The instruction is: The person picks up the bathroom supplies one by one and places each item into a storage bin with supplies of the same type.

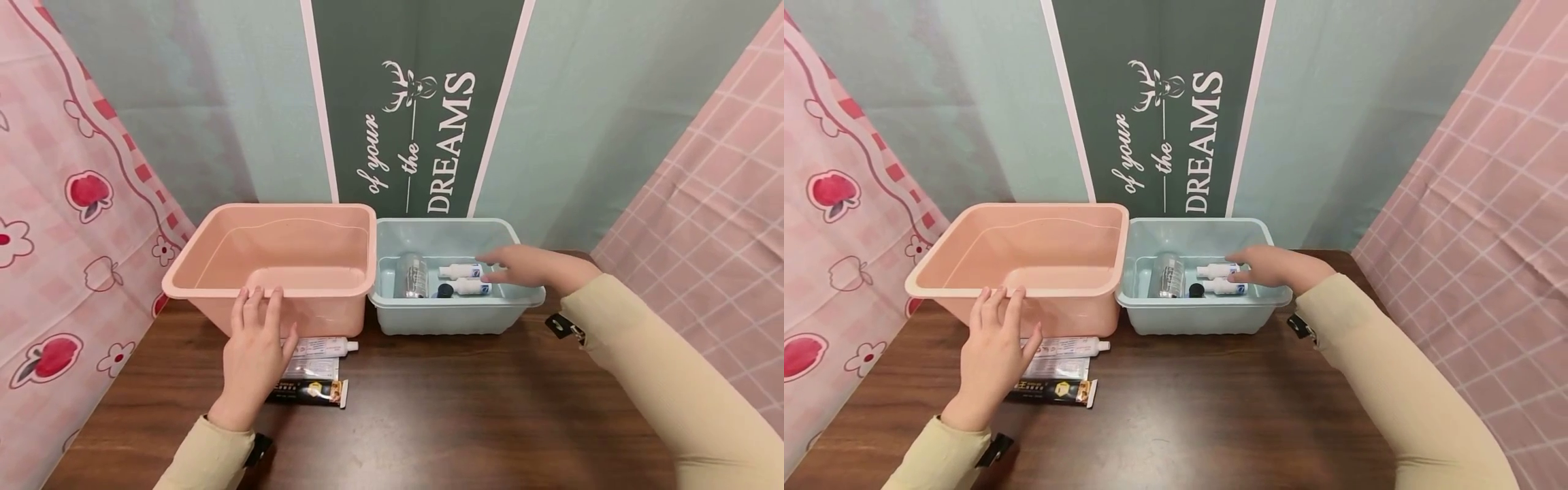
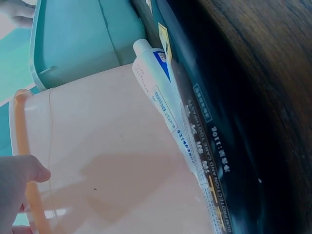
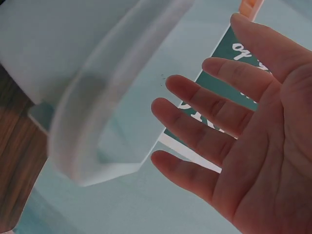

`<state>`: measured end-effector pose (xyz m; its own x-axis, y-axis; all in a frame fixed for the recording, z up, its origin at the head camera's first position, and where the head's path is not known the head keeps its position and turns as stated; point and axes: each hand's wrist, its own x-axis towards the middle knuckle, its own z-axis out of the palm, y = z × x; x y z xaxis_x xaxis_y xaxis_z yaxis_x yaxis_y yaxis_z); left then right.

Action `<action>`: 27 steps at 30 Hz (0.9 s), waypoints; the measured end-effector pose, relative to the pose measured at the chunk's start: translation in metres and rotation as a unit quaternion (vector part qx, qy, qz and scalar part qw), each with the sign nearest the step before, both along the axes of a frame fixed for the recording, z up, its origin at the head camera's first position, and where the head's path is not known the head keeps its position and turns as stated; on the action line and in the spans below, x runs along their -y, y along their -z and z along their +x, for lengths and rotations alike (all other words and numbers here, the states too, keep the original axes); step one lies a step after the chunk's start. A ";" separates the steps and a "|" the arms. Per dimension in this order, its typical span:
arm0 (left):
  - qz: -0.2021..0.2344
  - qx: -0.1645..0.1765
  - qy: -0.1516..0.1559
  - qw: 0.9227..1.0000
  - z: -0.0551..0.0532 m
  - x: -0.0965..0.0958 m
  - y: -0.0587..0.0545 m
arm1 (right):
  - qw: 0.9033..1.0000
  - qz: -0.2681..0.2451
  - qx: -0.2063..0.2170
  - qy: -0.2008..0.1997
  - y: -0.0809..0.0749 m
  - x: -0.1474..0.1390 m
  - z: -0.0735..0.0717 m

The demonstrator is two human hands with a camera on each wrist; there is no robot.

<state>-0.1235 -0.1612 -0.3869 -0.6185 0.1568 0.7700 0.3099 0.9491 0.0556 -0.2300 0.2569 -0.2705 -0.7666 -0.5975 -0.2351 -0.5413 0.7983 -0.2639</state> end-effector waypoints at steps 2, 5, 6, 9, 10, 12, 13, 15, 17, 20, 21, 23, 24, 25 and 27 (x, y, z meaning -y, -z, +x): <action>0.000 0.006 -0.002 1.000 0.001 0.001 0.000 | 1.000 -0.011 -0.010 -0.006 0.003 -0.002 0.005; 0.000 0.012 -0.005 1.000 0.003 0.001 0.000 | 0.999 -0.022 -0.026 -0.003 0.008 -0.004 0.014; 0.000 0.012 -0.004 1.000 0.003 0.001 0.000 | 0.999 -0.021 -0.037 0.000 0.010 -0.005 0.018; 0.001 0.013 -0.002 1.000 0.003 0.001 0.000 | 0.996 -0.018 -0.081 0.015 0.017 -0.008 0.032; 0.001 0.014 -0.002 1.000 0.003 0.000 0.000 | 0.995 -0.018 -0.098 0.022 0.020 -0.010 0.037; 0.000 0.016 -0.001 1.000 0.003 0.001 -0.001 | 0.990 -0.024 -0.133 0.034 0.028 -0.015 0.047; 0.000 0.016 -0.002 1.000 0.002 0.000 -0.002 | 0.987 -0.031 -0.152 0.039 0.032 -0.017 0.052; -0.002 0.016 -0.004 1.000 0.002 0.000 -0.003 | 0.981 -0.051 -0.184 0.045 0.042 -0.023 0.061; -0.005 0.015 -0.005 1.000 0.003 0.000 -0.004 | 0.971 -0.073 -0.222 0.042 0.054 -0.027 0.068; -0.007 0.011 -0.007 1.000 0.003 0.000 -0.005 | 0.955 -0.094 -0.279 0.029 0.069 -0.031 0.075; -0.007 0.011 -0.008 1.000 0.003 0.000 -0.005 | 0.950 -0.098 -0.296 0.023 0.073 -0.032 0.076; -0.005 0.010 -0.007 1.000 0.002 0.000 -0.005 | 0.939 -0.105 -0.326 0.017 0.081 -0.034 0.077; -0.004 0.010 -0.006 1.000 0.002 0.000 -0.005 | 0.935 -0.108 -0.338 0.014 0.084 -0.035 0.077; -0.004 0.012 -0.006 1.000 0.003 -0.001 -0.005 | 0.931 -0.112 -0.347 0.012 0.087 -0.036 0.077; -0.004 0.014 -0.005 1.000 0.003 -0.002 -0.004 | 0.922 -0.126 -0.366 0.014 0.095 -0.038 0.077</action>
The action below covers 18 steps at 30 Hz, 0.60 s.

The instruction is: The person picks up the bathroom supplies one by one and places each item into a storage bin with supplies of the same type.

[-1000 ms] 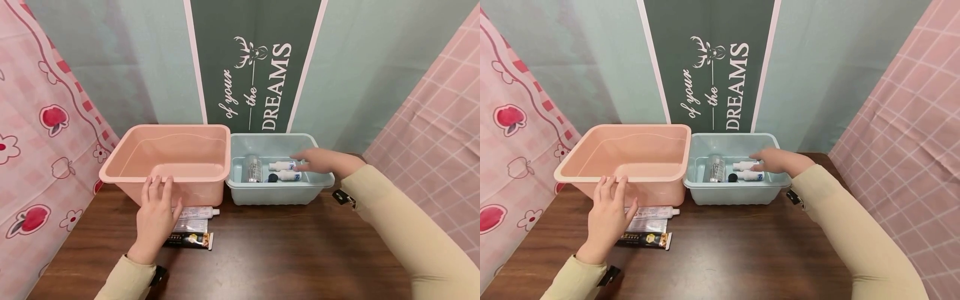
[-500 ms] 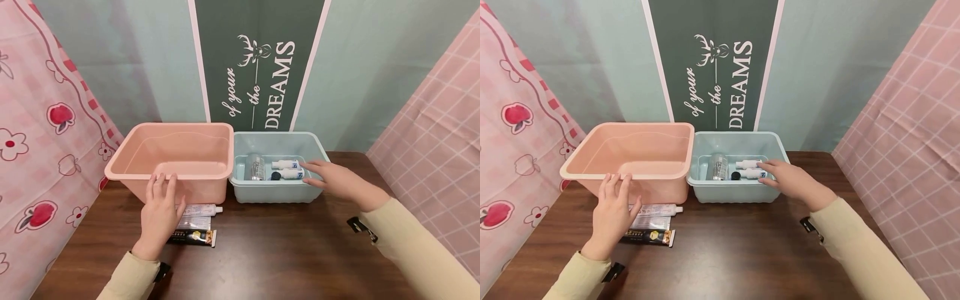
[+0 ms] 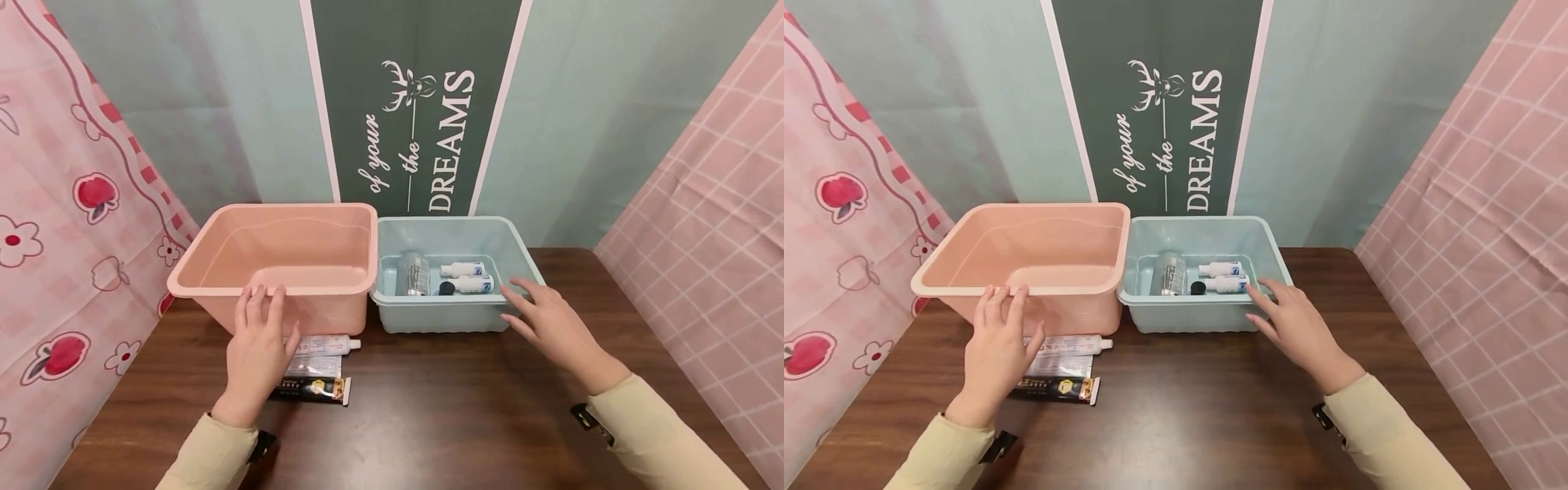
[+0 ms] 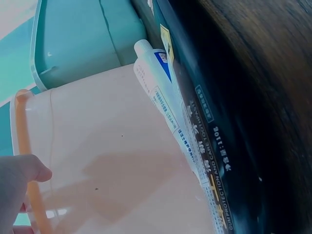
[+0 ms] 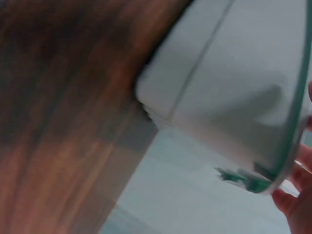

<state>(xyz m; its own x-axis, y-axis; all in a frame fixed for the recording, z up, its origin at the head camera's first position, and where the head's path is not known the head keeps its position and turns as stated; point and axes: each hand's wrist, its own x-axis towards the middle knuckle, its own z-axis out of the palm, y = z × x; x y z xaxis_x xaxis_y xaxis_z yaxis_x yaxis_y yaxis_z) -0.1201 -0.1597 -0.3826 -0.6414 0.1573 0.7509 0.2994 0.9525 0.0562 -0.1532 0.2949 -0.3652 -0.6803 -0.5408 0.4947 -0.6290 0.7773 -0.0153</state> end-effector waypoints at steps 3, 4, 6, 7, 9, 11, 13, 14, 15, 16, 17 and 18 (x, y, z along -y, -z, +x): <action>-0.004 0.001 -0.001 1.000 0.000 0.001 0.000 | 0.999 -0.023 -0.024 0.002 0.008 0.000 -0.001; -0.004 0.003 -0.001 1.000 0.000 0.000 0.001 | 0.999 -0.029 -0.029 0.004 0.011 0.000 -0.001; -0.005 0.005 -0.003 1.000 0.000 0.000 0.002 | 0.999 -0.038 -0.039 0.005 0.015 0.000 -0.002; -0.005 0.006 -0.003 1.000 0.000 0.000 0.003 | 0.998 -0.041 -0.044 0.004 0.017 0.000 -0.002; -0.004 0.007 -0.004 1.000 0.000 0.000 0.003 | 0.997 -0.047 -0.055 -0.002 0.018 0.000 -0.002; -0.005 0.008 -0.004 1.000 -0.001 0.000 0.004 | 0.996 -0.054 -0.066 -0.010 0.018 0.000 -0.001; -0.005 0.008 -0.004 1.000 -0.001 0.000 0.003 | 0.995 -0.061 -0.075 -0.015 0.018 0.000 0.000; -0.005 0.007 -0.004 1.000 -0.001 0.000 0.003 | 0.995 -0.065 -0.078 -0.014 0.018 0.001 0.000; -0.005 0.005 -0.004 1.000 -0.001 0.000 0.003 | 0.994 -0.068 -0.082 -0.012 0.018 0.002 0.001; -0.004 0.005 -0.004 1.000 -0.001 0.000 0.003 | 0.994 -0.071 -0.086 -0.009 0.018 0.004 0.001; -0.003 0.005 -0.003 1.000 -0.001 0.000 0.003 | 0.993 -0.073 -0.090 -0.007 0.019 0.005 0.002; -0.002 0.007 -0.003 1.000 -0.001 0.000 0.003 | 0.992 -0.077 -0.096 -0.005 0.020 0.007 0.002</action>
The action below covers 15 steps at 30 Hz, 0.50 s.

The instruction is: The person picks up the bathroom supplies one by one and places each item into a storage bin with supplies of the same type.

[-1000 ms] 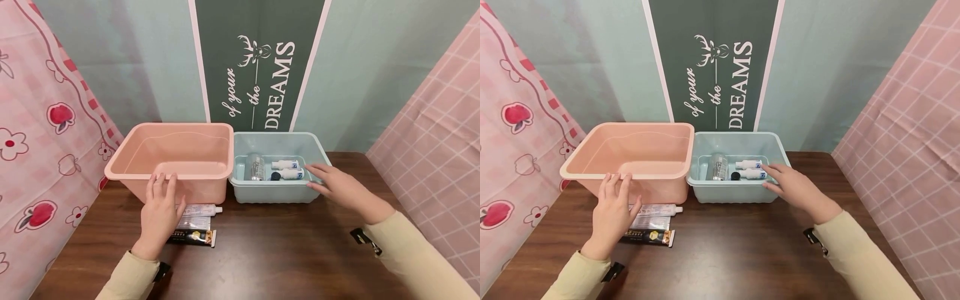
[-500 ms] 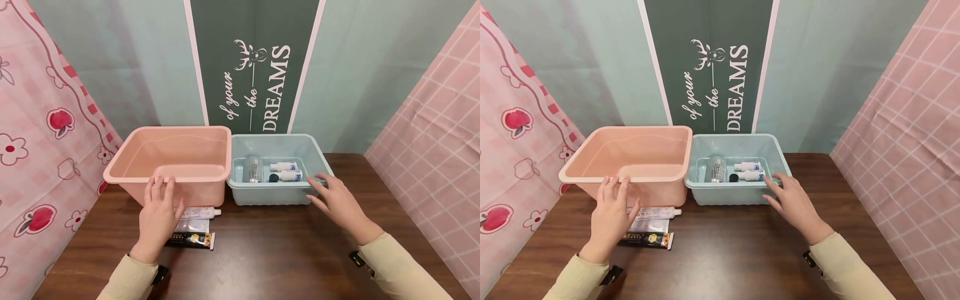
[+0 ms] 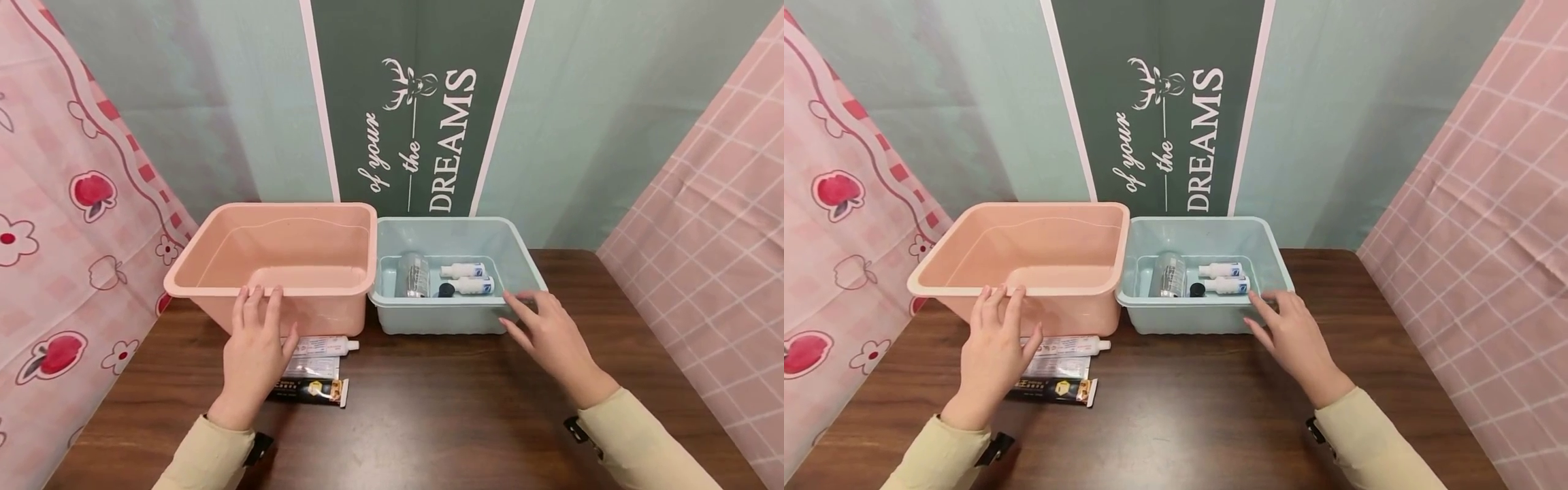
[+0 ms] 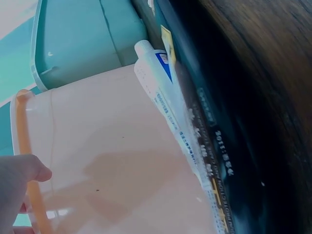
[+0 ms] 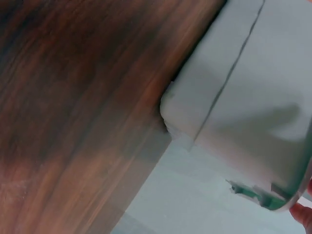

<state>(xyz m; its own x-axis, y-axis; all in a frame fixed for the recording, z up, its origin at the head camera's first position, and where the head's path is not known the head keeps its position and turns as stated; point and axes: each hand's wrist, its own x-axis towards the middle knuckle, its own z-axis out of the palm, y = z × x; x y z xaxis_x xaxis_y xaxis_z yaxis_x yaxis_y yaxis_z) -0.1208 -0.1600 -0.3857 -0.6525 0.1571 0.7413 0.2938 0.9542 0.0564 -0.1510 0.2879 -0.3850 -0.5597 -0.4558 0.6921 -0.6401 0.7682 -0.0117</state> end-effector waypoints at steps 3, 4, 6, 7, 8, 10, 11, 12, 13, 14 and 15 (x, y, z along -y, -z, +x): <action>0.005 0.003 0.007 1.000 0.001 0.000 -0.001 | 1.000 -0.008 -0.024 0.002 0.003 0.004 0.001; 0.007 0.005 0.010 1.000 0.002 0.001 -0.002 | 1.000 -0.011 -0.027 0.003 0.004 0.005 0.002; 0.011 0.010 0.018 1.000 0.004 0.002 -0.004 | 0.999 -0.018 -0.033 0.007 0.005 0.006 0.002; 0.014 0.012 0.023 1.000 0.004 0.002 -0.005 | 0.999 -0.021 -0.032 0.011 0.006 0.006 0.001; 0.017 0.017 0.027 0.999 0.005 0.003 -0.006 | 0.999 -0.025 -0.029 0.015 0.007 0.006 0.001; 0.024 0.029 0.036 0.999 0.007 0.005 -0.010 | 0.999 -0.032 -0.023 0.024 0.008 0.006 0.001; 0.028 0.037 0.040 0.998 0.008 0.005 -0.011 | 0.999 -0.034 -0.020 0.029 0.008 0.007 0.000; 0.032 0.044 0.045 0.998 0.008 0.006 -0.013 | 0.999 -0.036 -0.019 0.032 0.009 0.007 0.000; 0.036 0.051 0.049 0.997 0.009 0.007 -0.014 | 0.998 -0.040 -0.020 0.034 0.009 0.007 0.000; 0.039 0.057 0.054 0.996 0.009 0.007 -0.015 | 0.998 -0.042 -0.020 0.036 0.010 0.008 -0.001; 0.042 0.064 0.058 0.995 0.009 0.008 -0.017 | 0.998 -0.042 -0.021 0.038 0.010 0.008 -0.001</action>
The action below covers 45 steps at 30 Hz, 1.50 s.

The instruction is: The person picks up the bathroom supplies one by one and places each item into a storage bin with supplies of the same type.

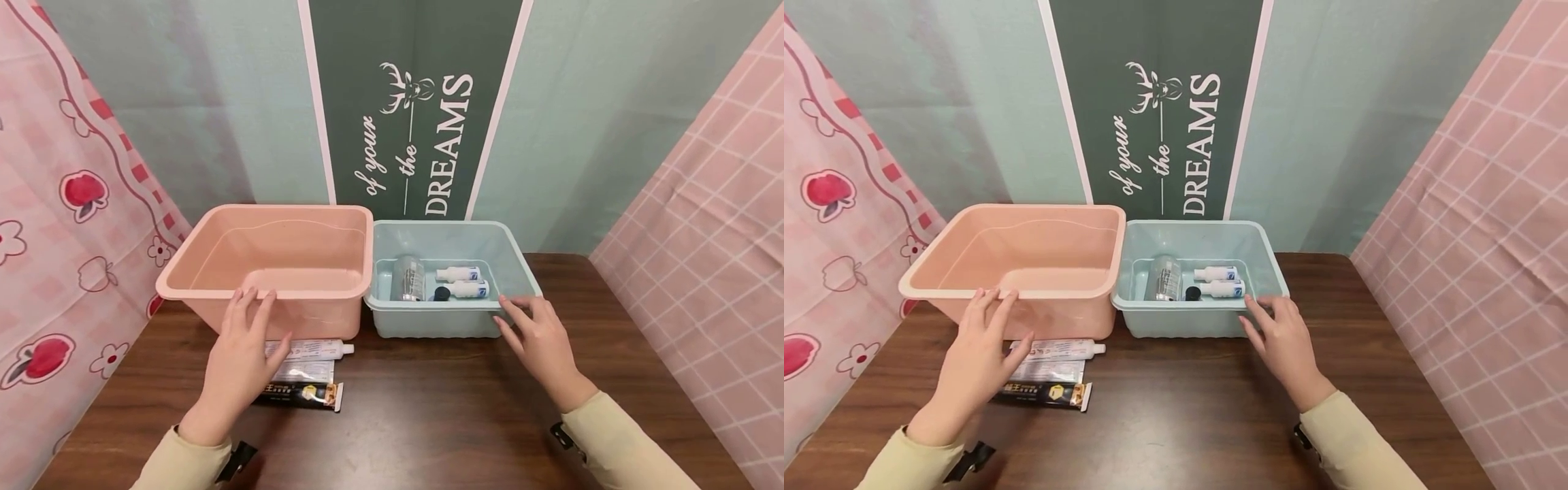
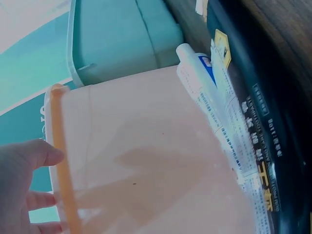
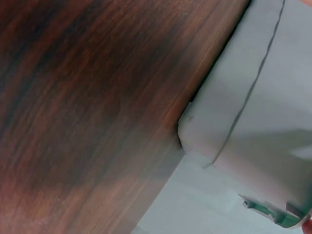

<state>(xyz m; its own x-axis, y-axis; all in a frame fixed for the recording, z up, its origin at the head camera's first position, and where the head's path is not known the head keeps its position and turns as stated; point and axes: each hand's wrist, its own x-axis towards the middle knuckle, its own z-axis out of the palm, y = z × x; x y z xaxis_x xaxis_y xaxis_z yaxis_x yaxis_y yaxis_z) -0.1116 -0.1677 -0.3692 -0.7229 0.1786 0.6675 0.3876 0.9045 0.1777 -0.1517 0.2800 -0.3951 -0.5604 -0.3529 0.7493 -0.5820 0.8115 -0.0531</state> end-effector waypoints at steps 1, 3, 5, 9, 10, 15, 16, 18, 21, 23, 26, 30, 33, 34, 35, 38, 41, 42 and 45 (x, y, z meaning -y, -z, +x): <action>0.002 0.004 0.004 1.000 0.000 0.000 -0.001 | 1.000 -0.001 0.001 0.001 0.001 0.000 0.000; 0.006 0.009 0.012 1.000 0.001 0.001 -0.002 | 1.000 -0.002 0.002 0.003 0.001 0.001 0.001; 0.009 0.012 0.017 1.000 0.002 0.002 -0.002 | 1.000 -0.002 0.003 0.003 0.002 0.002 0.002; 0.015 0.012 0.029 0.999 0.005 0.003 -0.001 | 1.000 -0.010 -0.014 -0.004 0.003 0.003 0.002; 0.015 0.010 0.035 0.999 0.006 0.003 -0.001 | 1.000 -0.015 -0.021 -0.007 0.003 0.003 0.002; 0.016 -0.012 0.071 0.997 0.010 0.004 0.000 | 0.999 -0.029 -0.032 -0.014 0.003 0.003 0.000; 0.013 -0.014 0.078 0.997 0.011 0.005 0.001 | 0.999 -0.029 -0.028 -0.015 0.002 0.003 0.000; 0.004 -0.009 0.093 0.996 0.013 0.006 0.002 | 0.999 -0.027 -0.019 -0.015 0.001 0.003 -0.001; -0.031 0.019 0.118 0.992 0.013 0.007 0.006 | 0.999 -0.031 -0.018 -0.013 0.000 0.003 -0.003; -0.064 0.050 0.130 0.988 0.013 0.007 0.010 | 0.999 -0.039 -0.023 -0.014 -0.001 0.003 -0.005; -0.113 0.106 0.127 0.980 0.017 0.007 0.018 | 0.998 -0.046 -0.029 -0.019 0.000 0.003 -0.005; -0.149 0.153 0.116 0.970 0.024 0.009 0.029 | 0.998 -0.045 -0.029 -0.025 0.003 0.003 -0.004; -0.159 0.161 0.118 0.967 0.026 0.011 0.035 | 0.998 -0.045 -0.034 -0.025 0.004 0.002 -0.003; -0.161 0.162 0.119 0.966 0.026 0.012 0.037 | 0.998 -0.046 -0.036 -0.026 0.005 0.002 -0.003; -0.162 0.162 0.121 0.966 0.026 0.012 0.039 | 0.998 -0.047 -0.038 -0.026 0.005 0.002 -0.003; -0.169 0.167 0.124 0.963 0.026 0.014 0.044 | 0.998 -0.047 -0.043 -0.026 0.007 0.002 -0.004; -0.175 0.179 0.120 0.961 0.027 0.014 0.047 | 0.998 -0.048 -0.043 -0.028 0.009 0.003 -0.004; -0.177 0.185 0.117 0.960 0.027 0.013 0.048 | 0.998 -0.048 -0.043 -0.028 0.009 0.003 -0.004; -0.180 0.214 0.103 0.954 0.028 0.010 0.048 | 0.998 -0.049 -0.041 -0.026 0.009 0.003 -0.004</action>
<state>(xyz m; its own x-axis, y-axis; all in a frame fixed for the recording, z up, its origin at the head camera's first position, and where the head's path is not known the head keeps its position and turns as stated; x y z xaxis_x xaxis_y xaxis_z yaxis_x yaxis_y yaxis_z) -0.0835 -0.1781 -0.4171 -0.8399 0.5095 0.1867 0.5263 0.8487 0.0513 -0.1561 0.2770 -0.4042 -0.4788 -0.3031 0.8239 -0.6295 0.7727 -0.0816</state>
